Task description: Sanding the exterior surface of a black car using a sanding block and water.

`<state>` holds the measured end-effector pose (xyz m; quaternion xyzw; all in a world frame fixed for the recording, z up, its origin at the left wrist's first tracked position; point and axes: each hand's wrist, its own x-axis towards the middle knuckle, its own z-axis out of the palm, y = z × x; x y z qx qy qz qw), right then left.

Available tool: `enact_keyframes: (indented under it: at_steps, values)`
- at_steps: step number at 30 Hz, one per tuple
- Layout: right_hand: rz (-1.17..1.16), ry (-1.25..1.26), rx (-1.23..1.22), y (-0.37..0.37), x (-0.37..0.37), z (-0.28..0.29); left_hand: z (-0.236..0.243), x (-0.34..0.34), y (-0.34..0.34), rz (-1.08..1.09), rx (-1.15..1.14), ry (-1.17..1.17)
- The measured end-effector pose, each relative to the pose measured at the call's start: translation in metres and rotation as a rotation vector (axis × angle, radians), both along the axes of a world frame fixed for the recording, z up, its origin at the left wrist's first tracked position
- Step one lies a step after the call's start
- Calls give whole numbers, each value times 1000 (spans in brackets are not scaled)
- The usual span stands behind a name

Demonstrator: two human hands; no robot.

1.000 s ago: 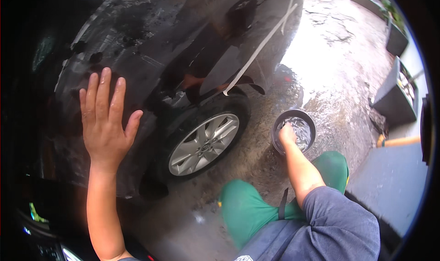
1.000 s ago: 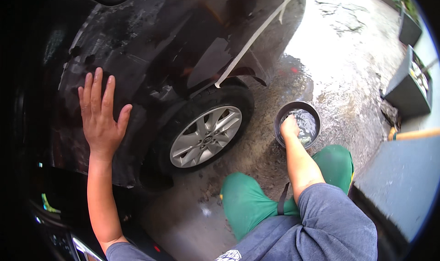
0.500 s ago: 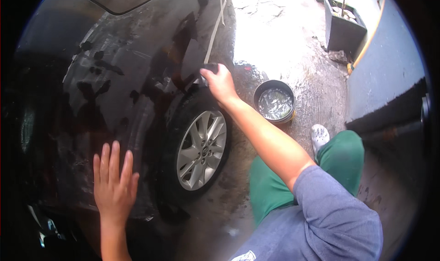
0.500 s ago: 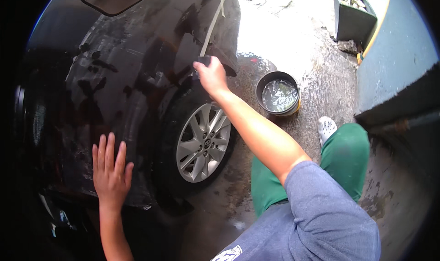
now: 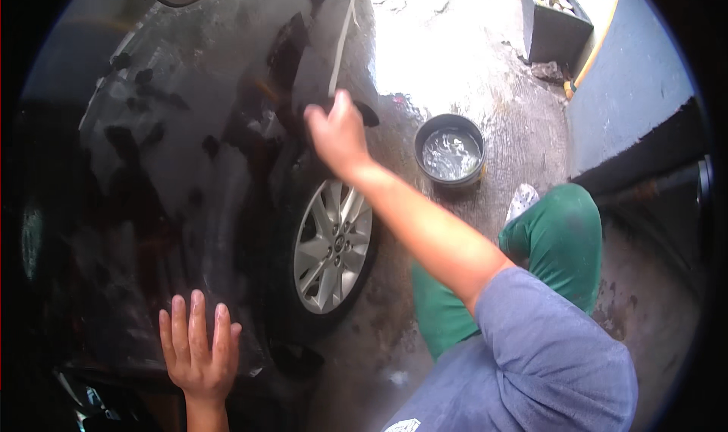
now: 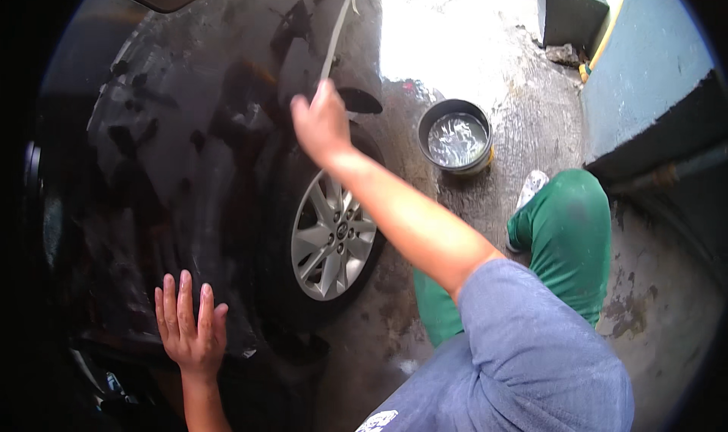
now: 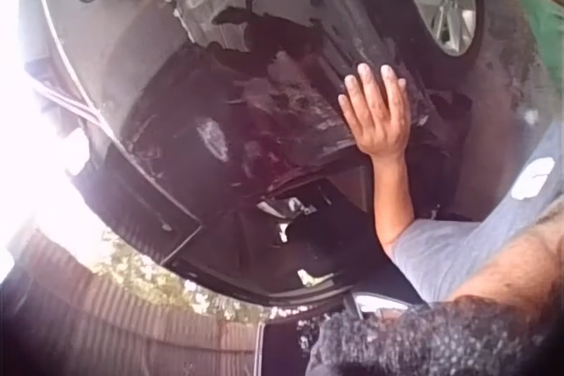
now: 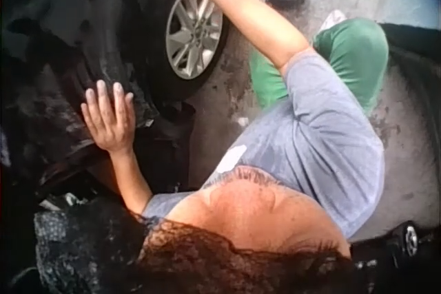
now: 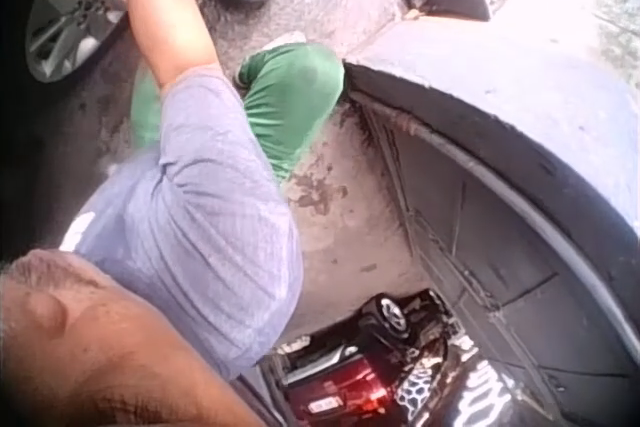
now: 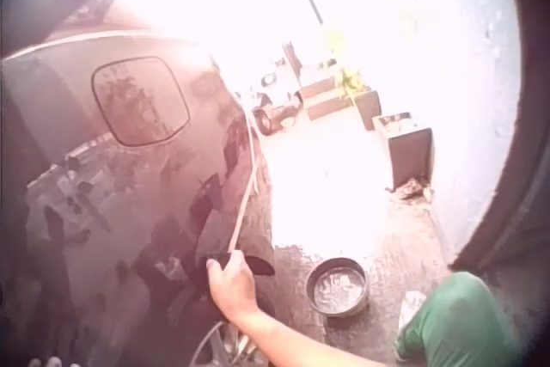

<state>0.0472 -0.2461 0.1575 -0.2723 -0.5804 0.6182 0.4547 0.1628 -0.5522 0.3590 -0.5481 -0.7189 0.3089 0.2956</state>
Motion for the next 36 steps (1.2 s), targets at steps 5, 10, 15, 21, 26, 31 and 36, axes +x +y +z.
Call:
enact_keyframes:
  at_steps: [5, 10, 15, 21, 26, 31, 36]
  values:
    - [120, 0, -85, -7, 4, 0, -1, -2, -3, 37, -10, 12]
    - [-11, -49, -133, 55, -29, -12, -1, -3, 4, 48, -15, 46]
    - [131, 84, -138, 17, -9, 1, 0, 4, -15, 92, -52, 74]
    - [86, 5, 26, 67, -26, -27, -6, -1, -3, 106, -104, 103]
    - [103, 145, 174, 1, -3, 5, -2, 6, -7, 198, -157, 124]
    - [80, 235, 245, 18, -8, -3, 3, 9, 0, 232, -191, 143]
    - [37, 107, 91, 41, -24, -15, -1, 5, 2, 219, -200, 162]
